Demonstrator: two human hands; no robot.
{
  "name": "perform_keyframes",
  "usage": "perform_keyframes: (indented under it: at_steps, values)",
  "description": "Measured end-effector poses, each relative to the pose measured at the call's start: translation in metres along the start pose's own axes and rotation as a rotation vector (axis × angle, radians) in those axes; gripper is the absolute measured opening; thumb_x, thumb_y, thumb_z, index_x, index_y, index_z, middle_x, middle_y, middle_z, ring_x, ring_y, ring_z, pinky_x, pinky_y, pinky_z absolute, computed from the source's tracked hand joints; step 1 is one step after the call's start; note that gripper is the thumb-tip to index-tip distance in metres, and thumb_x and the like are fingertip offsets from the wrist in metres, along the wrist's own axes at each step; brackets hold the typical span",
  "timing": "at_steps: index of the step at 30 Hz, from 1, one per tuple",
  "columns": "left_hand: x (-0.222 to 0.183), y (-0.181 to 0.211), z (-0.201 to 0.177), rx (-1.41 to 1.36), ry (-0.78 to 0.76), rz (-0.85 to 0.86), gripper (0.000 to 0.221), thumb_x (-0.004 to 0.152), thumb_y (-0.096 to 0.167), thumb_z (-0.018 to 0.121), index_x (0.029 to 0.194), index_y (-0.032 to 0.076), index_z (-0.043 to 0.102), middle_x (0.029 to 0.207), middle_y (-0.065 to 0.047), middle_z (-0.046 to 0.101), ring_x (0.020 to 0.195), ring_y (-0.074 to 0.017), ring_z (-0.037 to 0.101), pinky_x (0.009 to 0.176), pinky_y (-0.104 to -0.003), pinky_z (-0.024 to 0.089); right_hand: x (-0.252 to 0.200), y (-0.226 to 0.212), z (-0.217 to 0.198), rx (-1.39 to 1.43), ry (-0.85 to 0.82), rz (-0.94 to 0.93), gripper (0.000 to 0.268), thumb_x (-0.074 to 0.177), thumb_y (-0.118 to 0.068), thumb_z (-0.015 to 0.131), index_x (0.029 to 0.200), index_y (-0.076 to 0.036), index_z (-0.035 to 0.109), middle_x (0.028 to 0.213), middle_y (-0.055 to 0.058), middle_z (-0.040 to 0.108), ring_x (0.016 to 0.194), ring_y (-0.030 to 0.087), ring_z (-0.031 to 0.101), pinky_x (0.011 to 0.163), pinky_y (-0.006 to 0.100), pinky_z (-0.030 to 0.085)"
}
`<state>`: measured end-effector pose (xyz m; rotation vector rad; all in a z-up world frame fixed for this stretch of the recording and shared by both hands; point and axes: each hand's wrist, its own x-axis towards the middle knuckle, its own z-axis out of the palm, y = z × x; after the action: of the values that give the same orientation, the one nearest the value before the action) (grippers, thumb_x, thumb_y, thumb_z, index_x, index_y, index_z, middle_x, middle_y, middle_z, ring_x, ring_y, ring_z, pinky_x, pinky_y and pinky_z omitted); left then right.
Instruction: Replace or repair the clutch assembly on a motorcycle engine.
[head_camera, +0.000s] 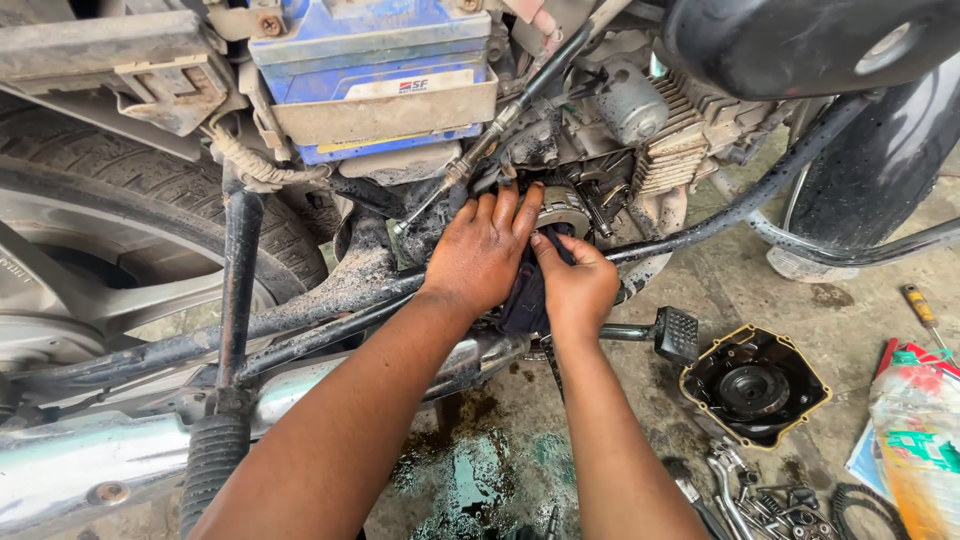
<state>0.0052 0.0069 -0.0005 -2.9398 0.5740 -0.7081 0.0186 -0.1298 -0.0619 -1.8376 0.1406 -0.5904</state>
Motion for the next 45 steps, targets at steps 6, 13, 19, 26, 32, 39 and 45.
perform_keyframes:
  at_steps: [6, 13, 19, 26, 32, 39, 45]
  values:
    - [-0.001, -0.001, 0.001, -0.008, -0.046, -0.018, 0.073, 0.091, 0.02, 0.058, 0.156, 0.003, 0.027, 0.142, -0.024, 0.047, 0.12, -0.0336, 0.056, 0.101, -0.042, 0.045, -0.005, -0.019, -0.001, -0.393, 0.065, -0.236, 0.031, 0.076, -0.032, 0.089, 0.099, -0.012, 0.084, 0.086, 0.013, 0.079, 0.074, 0.026, 0.075, 0.065, 0.036, 0.055]
    - [0.001, 0.001, 0.0, -0.008, -0.025, -0.017, 0.071, 0.093, 0.021, 0.057, 0.155, 0.004, 0.026, 0.143, -0.025, 0.045, 0.119, -0.0344, 0.056, 0.1, -0.043, 0.045, 0.004, 0.012, 0.006, 0.093, -0.079, 0.125, 0.033, 0.081, -0.037, 0.085, 0.101, -0.011, 0.082, 0.084, 0.012, 0.081, 0.077, 0.033, 0.072, 0.066, 0.041, 0.054]
    - [0.002, 0.0, -0.003, 0.02, -0.029, -0.015, 0.074, 0.09, 0.023, 0.058, 0.154, 0.004, 0.026, 0.145, -0.027, 0.044, 0.118, -0.0347, 0.056, 0.1, -0.042, 0.045, -0.001, 0.007, 0.002, -0.409, 0.095, -0.371, 0.035, 0.078, -0.035, 0.087, 0.103, -0.011, 0.082, 0.091, 0.013, 0.079, 0.077, 0.03, 0.076, 0.067, 0.039, 0.057]
    - [0.0, 0.001, 0.001, -0.007, -0.035, -0.023, 0.07, 0.095, 0.023, 0.055, 0.156, 0.004, 0.027, 0.144, -0.025, 0.045, 0.118, -0.0343, 0.056, 0.099, -0.043, 0.045, 0.001, -0.003, 0.007, -0.075, -0.034, 0.207, 0.037, 0.08, -0.037, 0.085, 0.104, -0.01, 0.081, 0.077, 0.016, 0.079, 0.072, 0.037, 0.07, 0.064, 0.045, 0.052]
    - [0.001, 0.002, 0.0, 0.046, 0.046, -0.01, 0.07, 0.092, 0.025, 0.058, 0.154, 0.005, 0.03, 0.143, -0.024, 0.047, 0.119, -0.034, 0.056, 0.1, -0.042, 0.045, -0.004, -0.016, -0.005, -0.239, 0.055, -0.07, 0.038, 0.073, -0.037, 0.091, 0.099, -0.01, 0.083, 0.079, 0.014, 0.077, 0.066, 0.024, 0.072, 0.062, 0.036, 0.054]
    - [0.002, 0.0, 0.003, 0.024, -0.011, -0.032, 0.069, 0.093, 0.023, 0.057, 0.155, 0.005, 0.031, 0.14, -0.024, 0.049, 0.116, -0.0336, 0.058, 0.099, -0.042, 0.046, 0.002, 0.002, 0.005, -0.082, -0.007, 0.018, 0.034, 0.079, -0.032, 0.088, 0.098, -0.005, 0.08, 0.081, 0.01, 0.079, 0.065, 0.016, 0.071, 0.063, 0.031, 0.053]
    - [-0.013, 0.019, -0.014, 0.03, 0.041, -0.044, 0.078, 0.088, 0.029, 0.064, 0.156, 0.01, 0.031, 0.144, -0.02, 0.048, 0.118, -0.0321, 0.057, 0.098, -0.042, 0.046, 0.02, 0.02, -0.078, 0.422, -0.089, 0.086, 0.028, 0.091, -0.025, 0.081, 0.1, 0.001, 0.076, 0.088, 0.006, 0.076, 0.075, 0.014, 0.068, 0.072, 0.028, 0.054]
